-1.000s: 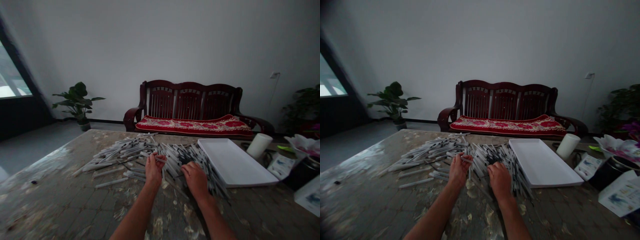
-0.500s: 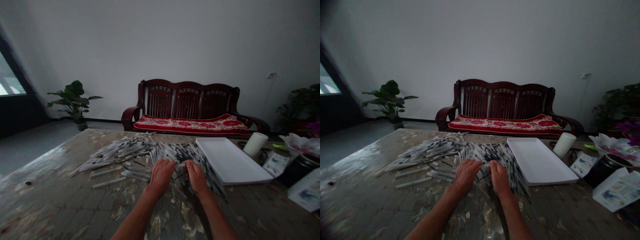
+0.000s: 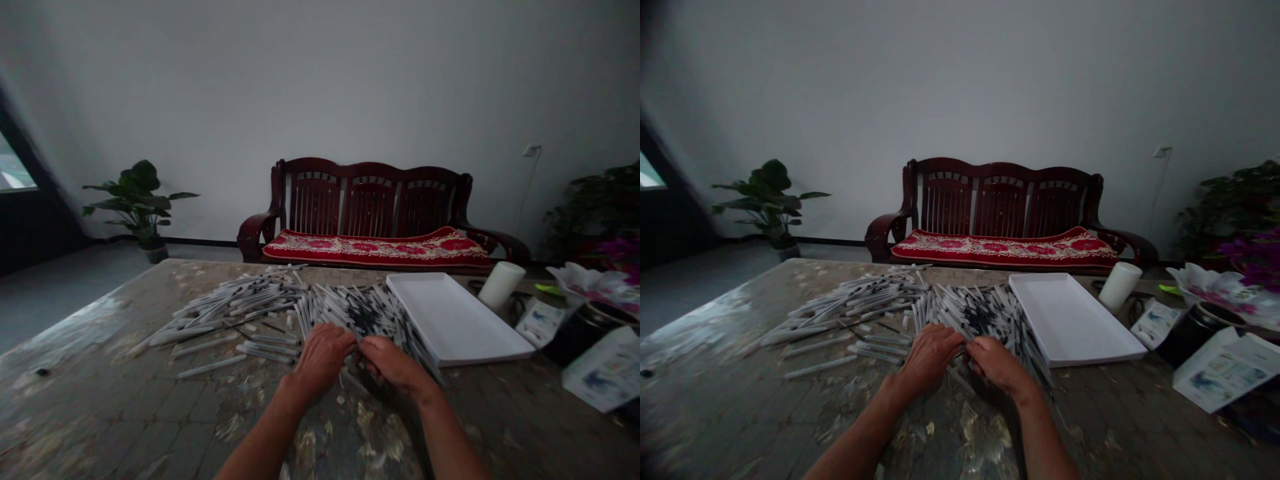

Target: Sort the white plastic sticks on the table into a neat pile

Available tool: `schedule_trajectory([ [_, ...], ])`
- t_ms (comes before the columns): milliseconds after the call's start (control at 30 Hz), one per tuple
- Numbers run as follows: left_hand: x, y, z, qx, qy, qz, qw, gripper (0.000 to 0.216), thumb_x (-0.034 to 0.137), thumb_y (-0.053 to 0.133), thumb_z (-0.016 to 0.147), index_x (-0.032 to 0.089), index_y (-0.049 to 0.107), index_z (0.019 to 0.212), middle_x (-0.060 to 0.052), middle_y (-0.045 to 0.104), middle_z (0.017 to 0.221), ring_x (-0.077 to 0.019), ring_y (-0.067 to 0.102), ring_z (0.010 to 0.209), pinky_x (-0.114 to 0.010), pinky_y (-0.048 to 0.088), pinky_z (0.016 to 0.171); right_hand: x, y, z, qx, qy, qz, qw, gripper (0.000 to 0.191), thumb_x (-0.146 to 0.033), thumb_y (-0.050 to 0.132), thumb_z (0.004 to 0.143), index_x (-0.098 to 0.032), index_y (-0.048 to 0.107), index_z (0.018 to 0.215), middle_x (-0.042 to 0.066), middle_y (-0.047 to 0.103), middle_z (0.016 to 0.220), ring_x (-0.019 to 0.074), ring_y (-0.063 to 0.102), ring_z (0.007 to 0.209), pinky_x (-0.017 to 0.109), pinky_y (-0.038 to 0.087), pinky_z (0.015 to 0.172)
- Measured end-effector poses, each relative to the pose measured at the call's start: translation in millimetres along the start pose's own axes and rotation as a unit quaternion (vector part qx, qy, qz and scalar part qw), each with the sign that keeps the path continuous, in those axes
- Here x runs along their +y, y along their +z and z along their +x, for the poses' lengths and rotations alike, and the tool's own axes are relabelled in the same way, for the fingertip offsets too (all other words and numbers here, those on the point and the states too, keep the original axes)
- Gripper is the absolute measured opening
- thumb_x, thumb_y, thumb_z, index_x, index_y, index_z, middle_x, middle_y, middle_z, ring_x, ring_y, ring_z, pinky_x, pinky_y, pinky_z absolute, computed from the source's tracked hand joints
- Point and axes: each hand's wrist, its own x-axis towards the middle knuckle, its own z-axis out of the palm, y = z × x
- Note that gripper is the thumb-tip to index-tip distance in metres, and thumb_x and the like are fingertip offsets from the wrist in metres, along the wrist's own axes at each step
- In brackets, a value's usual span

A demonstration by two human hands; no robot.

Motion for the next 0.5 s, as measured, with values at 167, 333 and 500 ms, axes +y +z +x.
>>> schedule_trajectory([
  [167,-5.9,-8.8,2.7,-0.034,-0.056,-0.075,0.995,0.022,0.029,0.049,0.094,0.027,0.069,0.085,-0.003,0.07,0.077,-0.02,0.064,0.077,-0.027,0.036,0.068,7.2,8.7,10.2,0.082,-0.113,-0.144,0.98,0.031,-0.037,0.046,0.088,-0.021,0.054,0.063,-0.003,0.052,0.056,0.0127,0.046,0.055,0.023,0.03,0.052],
  [333,-15.4,-13.7,4.5,-0.029,-0.121,-0.202,0.971,0.02,0.032,0.054,0.086,0.029,0.071,0.076,0.0,0.069,0.068,-0.0198,0.065,0.07,-0.023,0.037,0.063,7.5,8.9,8.6,0.091,-0.168,-0.307,0.933,0.031,-0.034,0.041,0.095,-0.021,0.063,0.079,0.001,0.064,0.071,0.0164,0.059,0.07,0.025,0.033,0.063],
  [500,-27.0,-13.7,7.2,-0.056,-0.113,-0.341,0.932,0.021,0.033,0.057,0.079,0.027,0.072,0.065,0.001,0.066,0.061,-0.0171,0.059,0.061,-0.022,0.039,0.057,3.3,9.1,3.6,0.072,-0.194,-0.355,0.912,0.031,-0.032,0.038,0.097,-0.023,0.066,0.086,0.002,0.067,0.076,0.0174,0.061,0.073,0.025,0.035,0.066],
])
